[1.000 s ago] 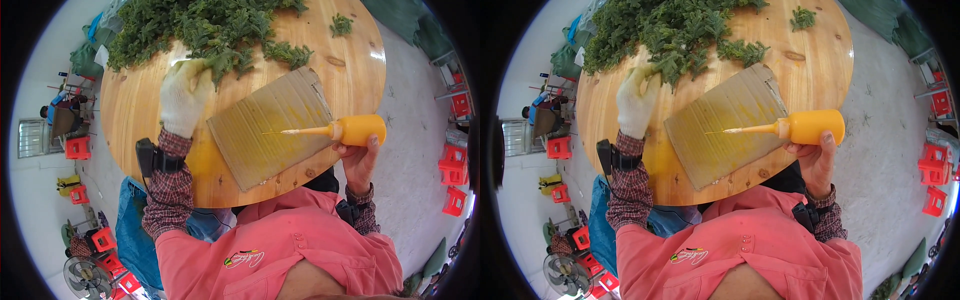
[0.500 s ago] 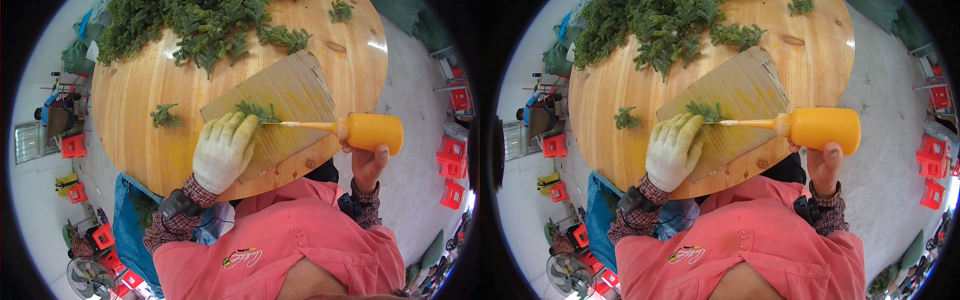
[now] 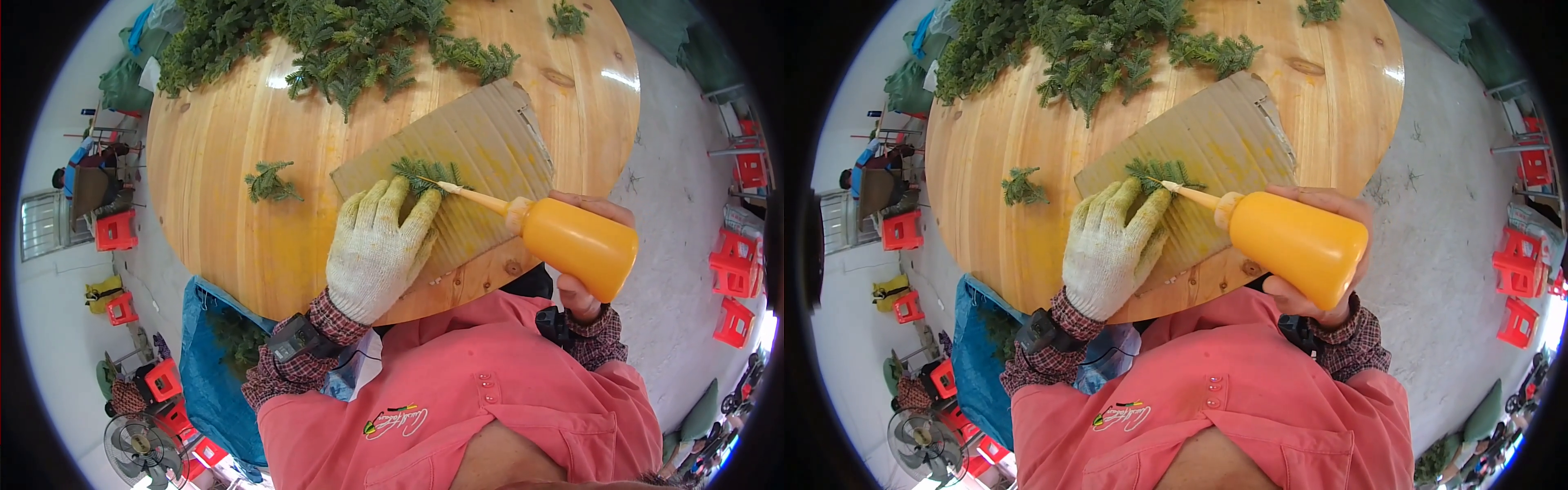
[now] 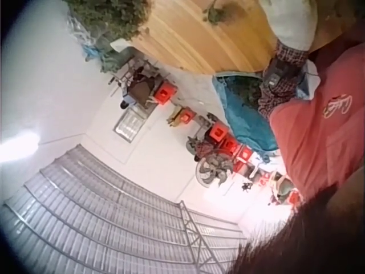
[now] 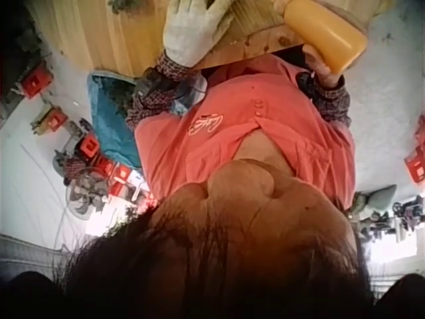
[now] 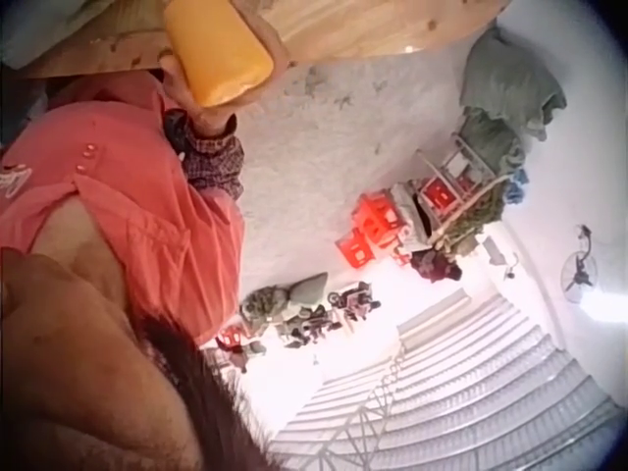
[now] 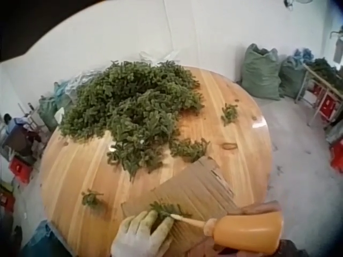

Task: The person applies glue from a bottle to small pine branches on a cardboard sheet and then presses them onto a larger pine garland. After repeating this process, the person gathers the remaining branches and places them into a blue bag.

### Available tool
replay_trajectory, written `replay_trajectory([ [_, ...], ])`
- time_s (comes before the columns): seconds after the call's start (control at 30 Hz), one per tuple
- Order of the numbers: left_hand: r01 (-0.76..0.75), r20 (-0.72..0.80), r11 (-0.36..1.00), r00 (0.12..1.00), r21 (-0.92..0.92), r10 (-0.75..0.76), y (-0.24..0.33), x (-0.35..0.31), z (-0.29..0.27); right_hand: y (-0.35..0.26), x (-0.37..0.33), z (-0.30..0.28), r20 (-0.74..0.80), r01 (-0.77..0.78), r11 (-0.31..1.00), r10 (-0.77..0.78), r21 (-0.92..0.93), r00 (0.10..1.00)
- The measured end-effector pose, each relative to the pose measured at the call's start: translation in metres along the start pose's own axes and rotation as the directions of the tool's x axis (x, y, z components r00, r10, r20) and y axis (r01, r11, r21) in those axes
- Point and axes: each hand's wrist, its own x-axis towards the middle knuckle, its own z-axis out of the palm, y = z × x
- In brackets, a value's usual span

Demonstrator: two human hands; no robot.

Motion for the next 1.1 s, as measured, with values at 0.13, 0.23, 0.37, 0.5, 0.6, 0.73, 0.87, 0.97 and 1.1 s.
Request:
replay_trajectory([
  [0.13,0.010,-0.008,1.000,1.000,-0.017,-0.010,0.000,-0.001,0.001,-0.002,0.003,0.010,0.024,0.013,1.000,-0.014,0.025,1.000],
  [0.23,0.012,-0.011,1.000,1.000,-0.024,-0.012,0.000,-0.001,0.001,-0.002,0.006,0.012,0.042,0.069,0.998,-0.069,-0.005,0.997],
  [0.37,0.013,-0.019,0.999,1.000,-0.030,-0.014,0.000,-0.002,0.003,-0.001,0.009,0.011,0.076,0.154,0.986,-0.149,-0.065,0.986],
  [0.5,0.013,-0.017,0.999,1.000,-0.029,-0.014,0.000,-0.002,0.002,-0.002,0.009,0.006,0.105,0.162,0.983,-0.152,-0.090,0.983],
  [0.6,0.013,-0.020,1.000,1.000,-0.028,-0.013,-0.001,-0.001,0.001,-0.005,0.009,0.000,0.127,0.172,0.974,-0.154,-0.150,0.980],
  [0.73,0.011,-0.026,1.000,1.000,-0.024,-0.012,0.000,0.000,0.001,-0.007,0.007,-0.005,0.106,0.121,0.990,-0.113,-0.068,0.988],
  [0.87,0.010,-0.029,1.000,1.000,-0.019,-0.010,0.000,0.000,0.001,-0.012,-0.001,-0.008,0.031,0.011,0.996,-0.009,-0.083,0.999],
  [0.97,0.010,-0.029,1.000,1.000,-0.011,-0.010,0.000,0.001,0.001,-0.010,-0.004,-0.018,0.024,0.025,0.995,-0.023,-0.100,0.999],
  [1.1,0.015,-0.028,1.000,1.000,-0.003,-0.015,0.001,0.001,0.001,-0.008,-0.006,-0.024,-0.029,0.034,0.999,-0.035,-0.040,0.999],
])
